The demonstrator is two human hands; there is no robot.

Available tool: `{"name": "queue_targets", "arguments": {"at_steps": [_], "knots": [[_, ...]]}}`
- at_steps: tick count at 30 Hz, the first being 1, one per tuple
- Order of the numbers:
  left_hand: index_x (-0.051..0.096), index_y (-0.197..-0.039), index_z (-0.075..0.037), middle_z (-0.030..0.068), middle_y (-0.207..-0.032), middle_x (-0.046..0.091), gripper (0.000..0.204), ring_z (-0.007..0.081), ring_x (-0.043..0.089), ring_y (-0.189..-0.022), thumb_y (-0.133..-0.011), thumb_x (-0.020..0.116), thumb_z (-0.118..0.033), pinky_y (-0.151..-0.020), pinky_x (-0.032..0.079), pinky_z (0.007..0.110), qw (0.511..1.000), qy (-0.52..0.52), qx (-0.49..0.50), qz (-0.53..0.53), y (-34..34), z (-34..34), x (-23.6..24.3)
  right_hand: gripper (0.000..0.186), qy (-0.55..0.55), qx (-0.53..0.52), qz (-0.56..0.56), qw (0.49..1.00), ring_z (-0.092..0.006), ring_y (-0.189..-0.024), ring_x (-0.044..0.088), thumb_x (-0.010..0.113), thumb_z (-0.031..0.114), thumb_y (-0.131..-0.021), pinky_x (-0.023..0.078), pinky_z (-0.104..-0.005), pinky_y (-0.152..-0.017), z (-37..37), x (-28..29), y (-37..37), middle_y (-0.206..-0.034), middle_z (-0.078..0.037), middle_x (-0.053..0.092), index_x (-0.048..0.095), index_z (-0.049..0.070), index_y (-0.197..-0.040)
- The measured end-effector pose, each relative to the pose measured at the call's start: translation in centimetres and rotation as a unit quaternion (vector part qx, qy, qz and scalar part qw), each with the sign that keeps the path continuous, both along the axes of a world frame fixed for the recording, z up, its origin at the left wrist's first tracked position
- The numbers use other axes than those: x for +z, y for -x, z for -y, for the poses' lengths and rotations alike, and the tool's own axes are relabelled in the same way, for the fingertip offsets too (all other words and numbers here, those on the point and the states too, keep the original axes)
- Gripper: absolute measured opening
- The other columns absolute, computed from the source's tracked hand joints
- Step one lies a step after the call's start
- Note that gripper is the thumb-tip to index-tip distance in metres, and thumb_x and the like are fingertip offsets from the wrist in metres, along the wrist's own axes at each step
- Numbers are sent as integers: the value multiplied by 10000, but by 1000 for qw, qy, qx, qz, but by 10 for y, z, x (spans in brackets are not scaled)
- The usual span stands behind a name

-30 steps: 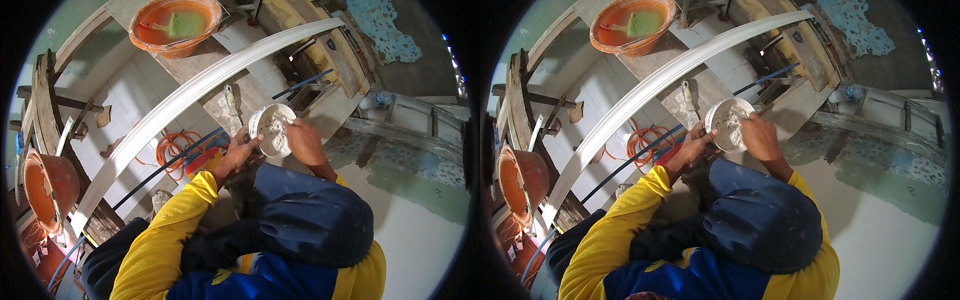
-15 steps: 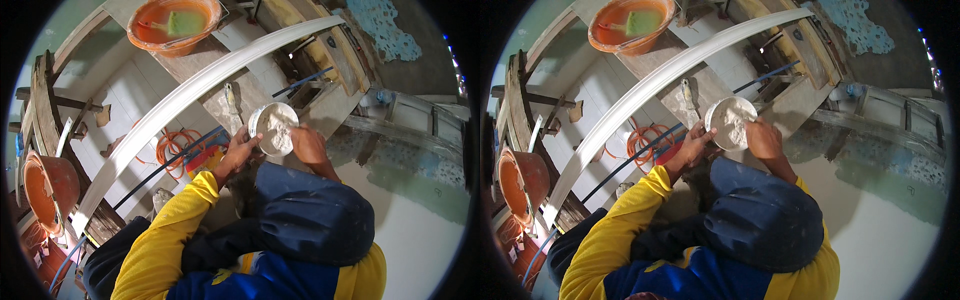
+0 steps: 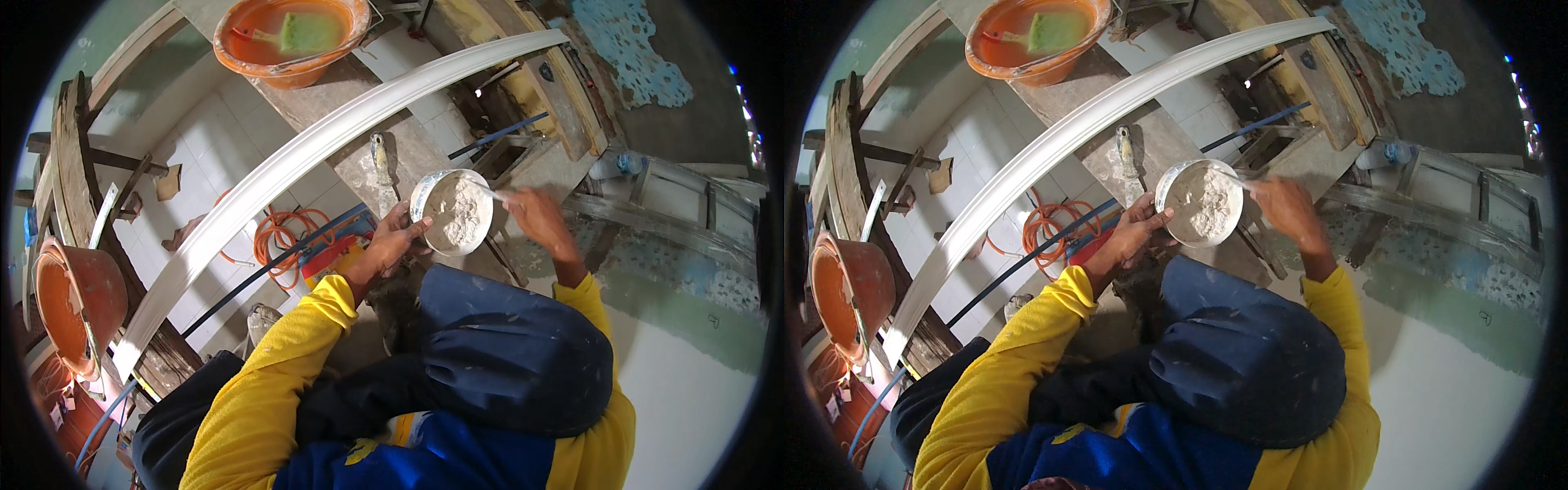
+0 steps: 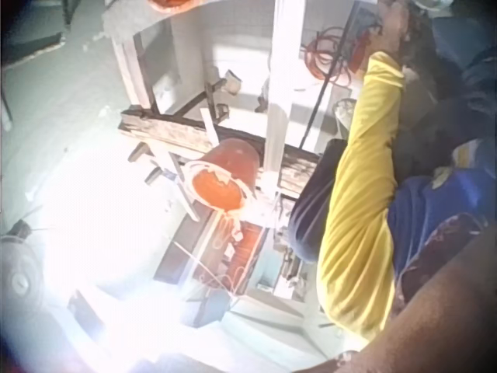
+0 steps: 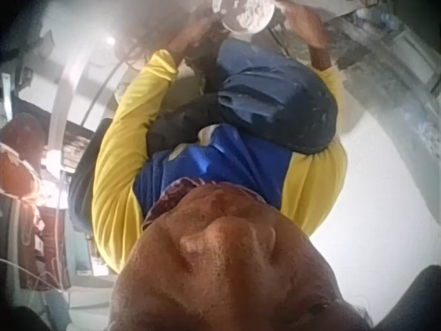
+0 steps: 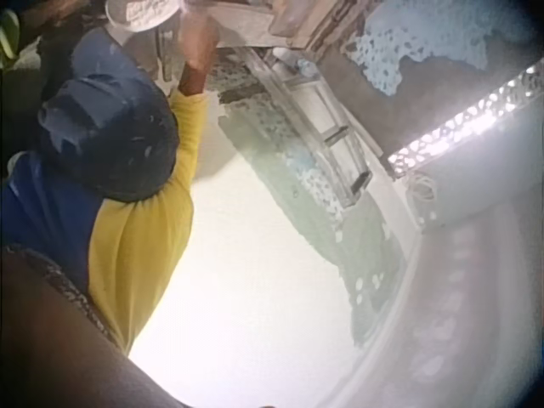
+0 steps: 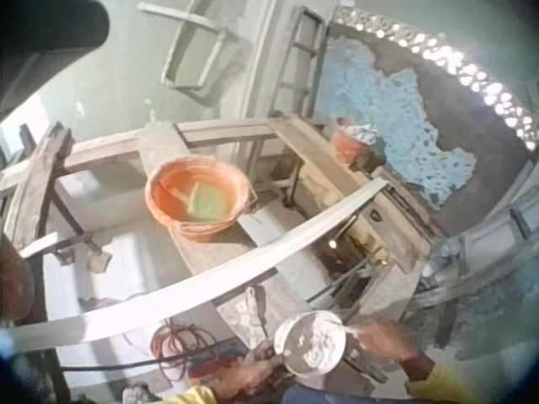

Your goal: The person scoops a white paste from a bucket into a small container, mixes it with a putty knife, and applies the paste to a long white strip. The person then smooths the paste along the strip.

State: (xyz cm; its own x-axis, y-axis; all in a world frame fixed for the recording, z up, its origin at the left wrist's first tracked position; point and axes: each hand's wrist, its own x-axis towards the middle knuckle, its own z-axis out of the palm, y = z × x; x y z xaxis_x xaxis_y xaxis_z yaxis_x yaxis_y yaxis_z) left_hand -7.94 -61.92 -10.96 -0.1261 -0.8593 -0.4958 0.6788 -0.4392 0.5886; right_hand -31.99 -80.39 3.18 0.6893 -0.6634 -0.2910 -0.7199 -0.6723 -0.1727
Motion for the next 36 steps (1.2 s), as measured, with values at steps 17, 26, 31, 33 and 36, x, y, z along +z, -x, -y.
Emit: {"name": "queue_targets", "arguments": {"at_steps": [17,26,31,33,36], "knots": [[208,-1585,-129,164,-1532,495,757,353,541,-1389,-1021,711,-91,-1023,579,586,992,-8,111,-52,24,-5,1,214,-42,-82,36,995,-435,-968,715,603,204,-1008,558,-584,-820,-90,-7,-47,-1005,-179,698,785,163,-1113],[383,-1484,-54,219,-1443,540,647,351,671,-1200,-1021,746,-324,-946,634,497,995,-89,35,-26,5,-4,-12,231,18,35,-67,997,-396,-947,728,586,167,-991,564,-541,-782,-93,0,-71,-1054,-156,685,766,139,-1133],[498,-1395,-23,175,-1320,602,609,299,691,-1090,-1004,767,-405,-921,620,462,995,-76,0,67,-2,11,-12,288,53,11,-36,998,-389,-909,732,572,175,-1005,565,-538,-781,-61,3,-67,-1083,-141,675,768,195,-1215],[514,-1400,-26,160,-1290,645,621,277,706,-1077,-1002,765,-431,-899,620,435,993,-104,-31,44,-12,14,-3,285,36,39,-66,996,-384,-905,732,572,179,-1006,565,-534,-774,-83,-1,-73,-1030,-135,683,768,181,-1213],[527,-1392,-45,144,-1213,708,620,252,747,-1001,-993,770,-453,-825,626,401,988,-115,-42,99,-20,9,-4,273,21,24,-22,999,-403,-880,713,606,174,-1004,550,-551,-765,-77,3,-61,-1038,-147,663,773,173,-1220]]}}
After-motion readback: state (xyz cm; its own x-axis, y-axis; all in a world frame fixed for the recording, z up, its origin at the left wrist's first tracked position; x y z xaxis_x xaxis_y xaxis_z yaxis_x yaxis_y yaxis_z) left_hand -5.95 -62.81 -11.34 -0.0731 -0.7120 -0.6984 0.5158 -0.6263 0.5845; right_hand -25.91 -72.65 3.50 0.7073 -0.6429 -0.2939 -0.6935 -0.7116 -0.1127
